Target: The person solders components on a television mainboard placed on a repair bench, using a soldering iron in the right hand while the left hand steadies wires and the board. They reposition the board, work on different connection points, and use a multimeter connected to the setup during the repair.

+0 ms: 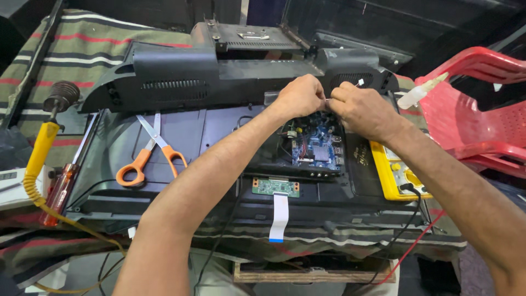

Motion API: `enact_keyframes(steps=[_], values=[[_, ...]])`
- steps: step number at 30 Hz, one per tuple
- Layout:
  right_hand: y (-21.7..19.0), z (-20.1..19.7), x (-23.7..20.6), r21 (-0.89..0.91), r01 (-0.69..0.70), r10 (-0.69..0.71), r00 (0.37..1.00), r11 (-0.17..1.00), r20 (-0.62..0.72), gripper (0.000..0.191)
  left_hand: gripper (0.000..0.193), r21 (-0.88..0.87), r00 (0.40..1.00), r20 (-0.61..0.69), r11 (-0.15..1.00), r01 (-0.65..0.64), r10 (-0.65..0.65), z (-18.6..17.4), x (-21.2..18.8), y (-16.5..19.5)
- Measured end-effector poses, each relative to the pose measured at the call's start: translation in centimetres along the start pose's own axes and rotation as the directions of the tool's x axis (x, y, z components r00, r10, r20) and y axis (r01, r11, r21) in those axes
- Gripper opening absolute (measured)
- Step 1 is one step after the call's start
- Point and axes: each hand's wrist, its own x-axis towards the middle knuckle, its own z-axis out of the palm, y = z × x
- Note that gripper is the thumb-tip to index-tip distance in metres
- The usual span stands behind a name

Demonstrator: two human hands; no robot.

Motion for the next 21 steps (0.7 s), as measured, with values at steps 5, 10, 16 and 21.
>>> enact_keyframes(steps=[5, 10, 16, 21], values=[[-0.5, 1.0, -0.1, 0.161, -0.162, 0.182, 0.976, 0.974, -0.121, 0.011, 0.023, 0.01, 1.0, -0.017, 1.0, -0.009, 0.009, 0.1, 0.3, -0.1], [-0.3, 2.1, -0.4, 0.269, -0.298, 0.333, 0.939, 0.916, -0.091, 0.01, 0.026, 0.02, 1.0, -0.019, 1.0, -0.002, 0.003, 0.2, 0.2, -0.2], [-0.9, 0.8, -1.2, 0.321, -0.352, 0.412, 0.9, 0.879, -0.141, 0.042, 0.023, -0.02, 0.994, -0.022, 0.994, -0.111, 0.111, 0.0, -0.1, 0.0], [-2.9, -2.0, -2.2, 0.303, -0.519, 0.594, 0.759, 0.799, -0.267, 0.078, 0.021, -0.001, 0.989, -0.007, 0.989, -0.148, 0.148, -0.6, -0.6, 0.6]])
